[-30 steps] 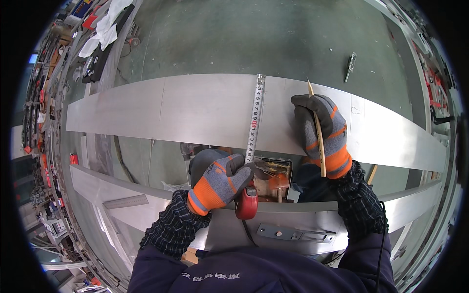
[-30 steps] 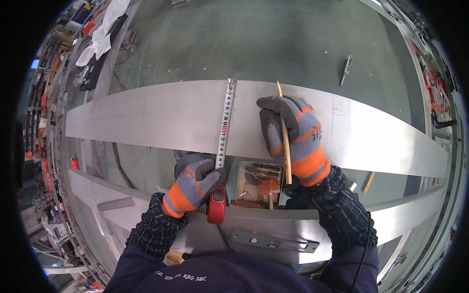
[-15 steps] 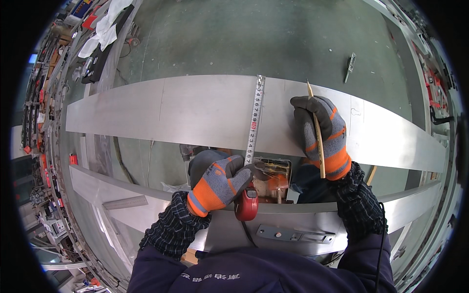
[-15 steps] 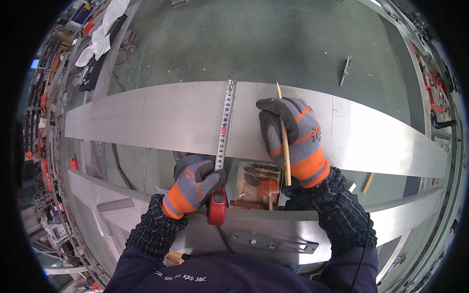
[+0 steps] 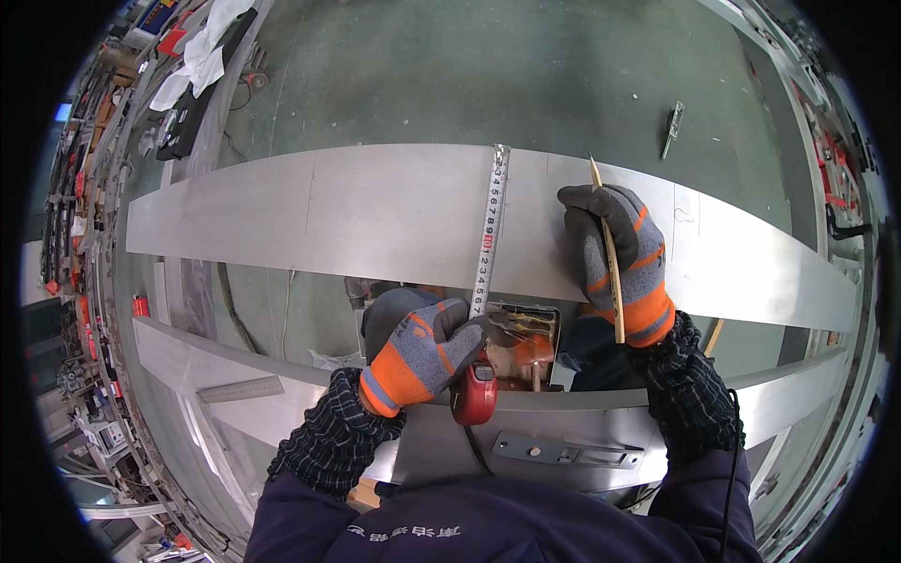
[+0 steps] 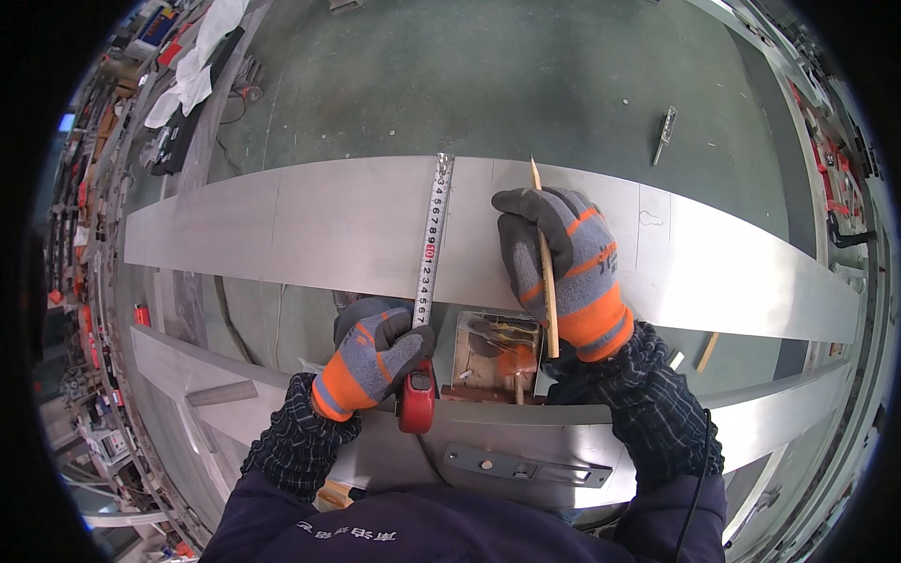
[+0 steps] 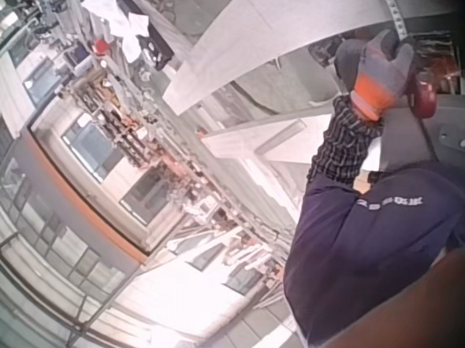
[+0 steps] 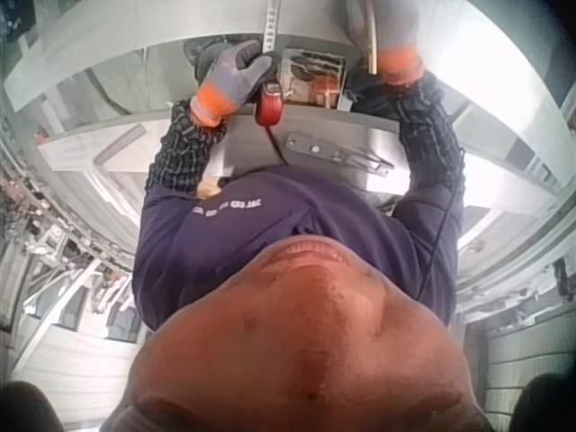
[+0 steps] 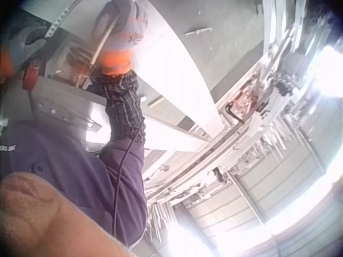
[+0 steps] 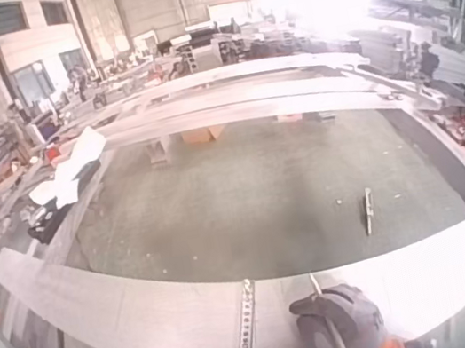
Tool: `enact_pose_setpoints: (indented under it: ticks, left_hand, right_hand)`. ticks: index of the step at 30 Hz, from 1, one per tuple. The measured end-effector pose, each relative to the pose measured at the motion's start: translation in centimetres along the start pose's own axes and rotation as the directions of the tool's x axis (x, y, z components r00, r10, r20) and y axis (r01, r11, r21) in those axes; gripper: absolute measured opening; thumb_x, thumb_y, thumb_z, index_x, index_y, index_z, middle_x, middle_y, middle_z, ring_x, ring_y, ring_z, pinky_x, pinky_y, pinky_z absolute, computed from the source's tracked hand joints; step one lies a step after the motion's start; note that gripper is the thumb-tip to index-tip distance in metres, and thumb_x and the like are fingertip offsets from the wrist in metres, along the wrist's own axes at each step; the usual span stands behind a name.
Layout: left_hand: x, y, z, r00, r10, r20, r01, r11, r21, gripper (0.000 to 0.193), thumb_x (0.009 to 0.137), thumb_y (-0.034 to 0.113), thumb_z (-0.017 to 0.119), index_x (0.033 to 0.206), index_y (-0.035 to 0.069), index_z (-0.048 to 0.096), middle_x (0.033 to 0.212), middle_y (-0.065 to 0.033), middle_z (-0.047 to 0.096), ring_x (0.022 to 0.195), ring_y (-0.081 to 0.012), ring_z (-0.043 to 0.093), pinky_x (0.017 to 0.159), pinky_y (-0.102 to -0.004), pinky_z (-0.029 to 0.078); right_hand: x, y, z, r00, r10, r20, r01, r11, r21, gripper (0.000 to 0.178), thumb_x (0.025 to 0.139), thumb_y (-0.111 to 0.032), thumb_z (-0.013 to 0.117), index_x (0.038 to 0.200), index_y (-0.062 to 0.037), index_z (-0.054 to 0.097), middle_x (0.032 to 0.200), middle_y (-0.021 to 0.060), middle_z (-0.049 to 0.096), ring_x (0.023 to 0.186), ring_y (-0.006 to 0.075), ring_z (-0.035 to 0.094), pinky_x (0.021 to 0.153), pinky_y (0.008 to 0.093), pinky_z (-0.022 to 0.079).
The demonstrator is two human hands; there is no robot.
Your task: The person measures and marks a long metal sheet using a tape measure, ruler, and pencil. They repeatedly position the tools, mark points, and adjust the sheet on a workbench in a workshop environment.
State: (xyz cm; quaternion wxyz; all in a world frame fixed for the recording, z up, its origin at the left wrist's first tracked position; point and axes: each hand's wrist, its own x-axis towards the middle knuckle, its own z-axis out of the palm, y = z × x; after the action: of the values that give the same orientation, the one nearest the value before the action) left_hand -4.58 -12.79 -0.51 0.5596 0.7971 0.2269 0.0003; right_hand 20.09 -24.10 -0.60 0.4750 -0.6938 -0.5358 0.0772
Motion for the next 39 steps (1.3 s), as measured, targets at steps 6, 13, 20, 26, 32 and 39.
enact_pose_setpoints:
  ticks: [6,13,20,26,32,39]
  left_hand:
    - [-0.2,-0.7,-0.4,0.993,0.053,0.106,-0.069,0.987,0.148,0.018,0.09,0.009,0.066,0.106,0.001,0.066,0.096,-0.0192,0.063,0.082,-0.0345,0.064,0.066,-0.0418,0.053]
    - [-0.2,-0.4,-0.3,0.995,0.072,0.066,-0.079,0.99,0.114,0.015,0.093,0.011,0.065,0.102,0.0,0.066,0.089,-0.0162,0.062,0.076,-0.0303,0.061,0.064,-0.04,0.051]
    - [-0.1,-0.5,0.0,0.999,0.052,0.01,-0.052,0.997,0.055,0.018,0.099,0.015,0.062,0.096,-0.002,0.066,0.077,-0.0102,0.062,0.066,-0.02,0.056,0.062,-0.0355,0.048]
    - [-0.2,-0.8,0.2,1.0,0.027,0.004,-0.027,1.0,0.001,0.018,0.099,0.015,0.062,0.097,-0.002,0.066,0.078,-0.0102,0.062,0.067,-0.02,0.056,0.063,-0.0352,0.048]
    - [-0.4,-1.2,-0.3,0.987,0.136,0.09,-0.151,0.969,0.196,0.018,0.092,0.009,0.066,0.106,-0.001,0.066,0.096,-0.0186,0.064,0.08,-0.0331,0.064,0.066,-0.0404,0.053]
    - [-0.1,-0.4,0.0,0.984,-0.178,0.014,0.172,0.923,-0.344,0.016,0.097,0.013,0.061,0.107,0.001,0.067,0.089,-0.0125,0.065,0.076,-0.0267,0.061,0.068,-0.0365,0.05]
  right_hand:
    - [0.0,0.1,-0.1,1.0,-0.015,0.004,0.015,1.0,-0.014,0.026,0.083,-0.003,0.069,0.109,-0.0036,0.07,0.103,0.0146,0.072,0.096,0.0329,0.068,0.089,0.0411,0.054]
    - [-0.1,0.3,0.2,0.999,-0.027,-0.018,0.027,1.0,0.0,0.026,0.083,-0.002,0.07,0.109,-0.0036,0.07,0.103,0.0146,0.072,0.097,0.0331,0.068,0.09,0.0413,0.054]
    - [0.0,0.0,0.1,1.0,0.006,-0.01,-0.006,1.0,-0.013,0.026,0.083,-0.002,0.069,0.108,-0.0044,0.071,0.102,0.014,0.073,0.096,0.034,0.068,0.091,0.0419,0.052]
    - [0.0,0.0,0.1,1.0,0.018,-0.007,-0.018,1.0,-0.006,0.026,0.083,-0.001,0.069,0.108,-0.0043,0.071,0.102,0.0138,0.073,0.096,0.0341,0.068,0.092,0.0417,0.052]
    - [0.0,-0.5,0.2,0.998,0.047,-0.03,-0.046,0.999,0.011,0.027,0.086,0.002,0.066,0.112,-0.0046,0.069,0.104,0.0146,0.073,0.095,0.0347,0.069,0.093,0.0426,0.052]
    - [1.7,-0.6,0.6,0.973,-0.209,0.097,0.223,0.957,-0.186,0.032,0.087,0.003,0.063,0.117,-0.0075,0.065,0.114,0.0117,0.072,0.112,0.0367,0.065,0.106,0.051,0.045]
